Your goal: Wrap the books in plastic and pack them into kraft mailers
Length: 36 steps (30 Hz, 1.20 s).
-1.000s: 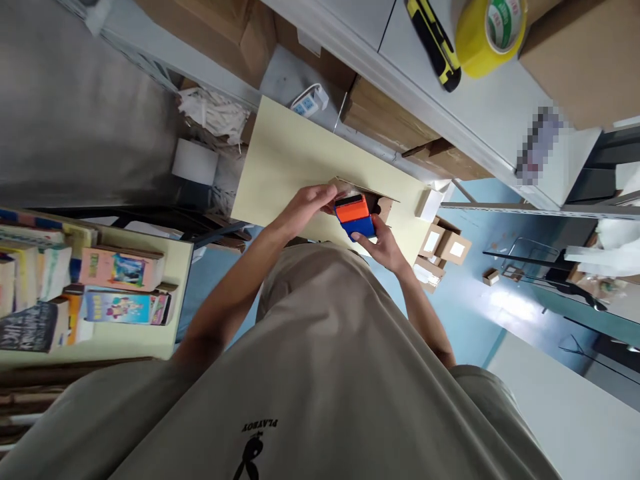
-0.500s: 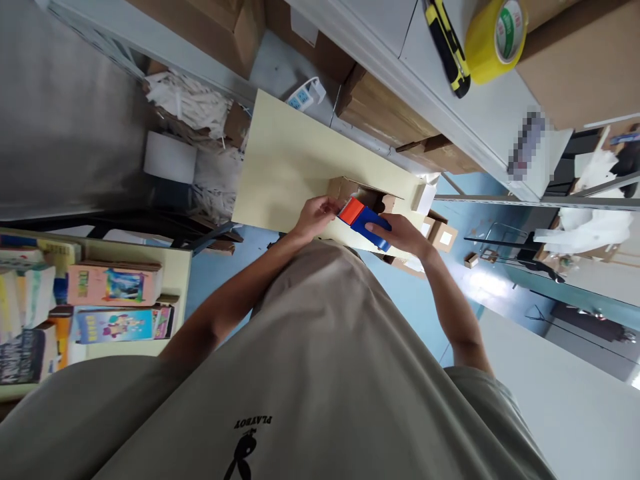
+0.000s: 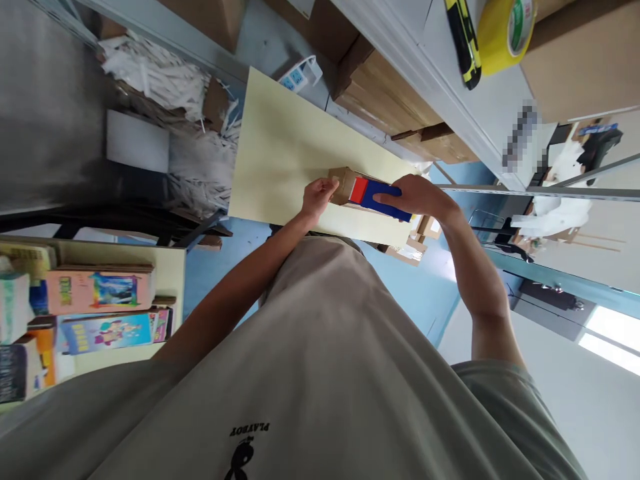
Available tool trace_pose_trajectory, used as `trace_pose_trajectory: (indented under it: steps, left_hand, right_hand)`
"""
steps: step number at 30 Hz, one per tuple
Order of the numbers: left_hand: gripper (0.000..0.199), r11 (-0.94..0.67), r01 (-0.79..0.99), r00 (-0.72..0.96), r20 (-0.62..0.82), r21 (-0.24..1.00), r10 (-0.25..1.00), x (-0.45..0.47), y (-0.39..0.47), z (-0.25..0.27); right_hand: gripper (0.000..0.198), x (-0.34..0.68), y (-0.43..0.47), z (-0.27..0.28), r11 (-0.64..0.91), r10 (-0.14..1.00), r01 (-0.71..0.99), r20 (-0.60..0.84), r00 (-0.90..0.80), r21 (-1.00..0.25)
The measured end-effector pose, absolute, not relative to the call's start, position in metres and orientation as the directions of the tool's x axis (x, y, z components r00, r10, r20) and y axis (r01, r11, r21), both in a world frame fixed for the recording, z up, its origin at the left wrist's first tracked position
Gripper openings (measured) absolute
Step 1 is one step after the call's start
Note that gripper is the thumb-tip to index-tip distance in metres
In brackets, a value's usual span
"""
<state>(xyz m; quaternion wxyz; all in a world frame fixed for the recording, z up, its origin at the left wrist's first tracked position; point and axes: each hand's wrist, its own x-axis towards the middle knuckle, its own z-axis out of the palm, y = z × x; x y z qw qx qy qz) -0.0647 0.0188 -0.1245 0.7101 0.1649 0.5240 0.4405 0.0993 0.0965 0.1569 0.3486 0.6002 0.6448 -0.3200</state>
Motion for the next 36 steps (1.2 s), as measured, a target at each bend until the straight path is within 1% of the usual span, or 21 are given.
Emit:
trace_pose_trajectory:
  steps: [3,6,10,15,18,22,24,25,27,29,30,32,34,36]
  left_hand:
    - [0.042,0.577,-0.464,0.04,-0.635,0.672,0.771,-0.053,0.021,-0.132]
    - [0.039,0.573,-0.445,0.012,-0.636,0.688,0.772,-0.045,0.021,-0.141]
    - [0.042,0.562,-0.441,-0.01,-0.63,0.7,0.776,-0.038,0.021,-0.152]
    - [0.052,0.57,-0.437,-0.042,-0.648,0.696,0.76,-0.028,0.019,-0.154]
    - [0.052,0.558,-0.432,-0.041,-0.633,0.709,0.773,-0.023,0.018,-0.155]
    - [0.039,0.517,-0.333,-0.089,-0.572,0.789,0.815,-0.017,0.014,-0.163]
    - [0.028,0.525,-0.248,-0.138,-0.566,0.814,0.812,-0.018,0.01,-0.17]
    - [0.025,0.54,-0.21,-0.16,-0.573,0.815,0.804,-0.019,0.008,-0.175]
    - [0.034,0.553,-0.154,-0.182,-0.574,0.818,0.798,-0.025,0.003,-0.182]
    - [0.039,0.499,-0.114,-0.166,-0.512,0.859,0.843,-0.034,-0.002,-0.184]
    - [0.037,0.438,-0.09,-0.143,-0.447,0.894,0.883,-0.039,-0.004,-0.184]
    - [0.038,0.268,-0.053,-0.07,-0.272,0.962,0.96,-0.046,-0.009,-0.178]
    - [0.048,0.113,-0.047,0.035,-0.111,0.993,0.993,-0.049,-0.012,-0.169]
    - [0.06,0.045,-0.053,0.16,-0.036,0.998,0.986,-0.049,-0.015,-0.162]
  right_hand:
    - [0.076,0.085,0.102,0.152,0.135,0.551,0.984,-0.834,0.023,0.116]
    - [0.077,0.079,0.102,0.147,0.165,0.565,0.97,-0.824,0.055,0.178]
    - [0.08,0.075,0.104,0.139,0.213,0.565,0.953,-0.823,0.061,0.217]
    - [0.079,0.074,0.107,0.131,0.243,0.554,0.939,-0.829,0.072,0.244]
    - [0.08,0.074,0.108,0.13,0.247,0.562,0.935,-0.824,0.075,0.254]
    - [0.084,0.072,0.109,0.13,0.239,0.558,0.935,-0.825,0.089,0.262]
    - [0.084,0.072,0.108,0.13,0.232,0.559,0.936,-0.824,0.094,0.264]
    - [0.083,0.072,0.107,0.13,0.227,0.564,0.937,-0.82,0.096,0.266]
    - [0.081,0.073,0.105,0.129,0.221,0.574,0.937,-0.813,0.098,0.269]
    - [0.078,0.075,0.103,0.129,0.22,0.576,0.939,-0.812,0.095,0.266]
    - [0.076,0.075,0.102,0.129,0.22,0.574,0.939,-0.813,0.093,0.263]
    - [0.074,0.075,0.101,0.129,0.226,0.57,0.94,-0.817,0.085,0.255]
    - [0.076,0.074,0.1,0.129,0.23,0.568,0.941,-0.819,0.078,0.249]
    - [0.08,0.071,0.099,0.13,0.232,0.567,0.943,-0.82,0.07,0.241]
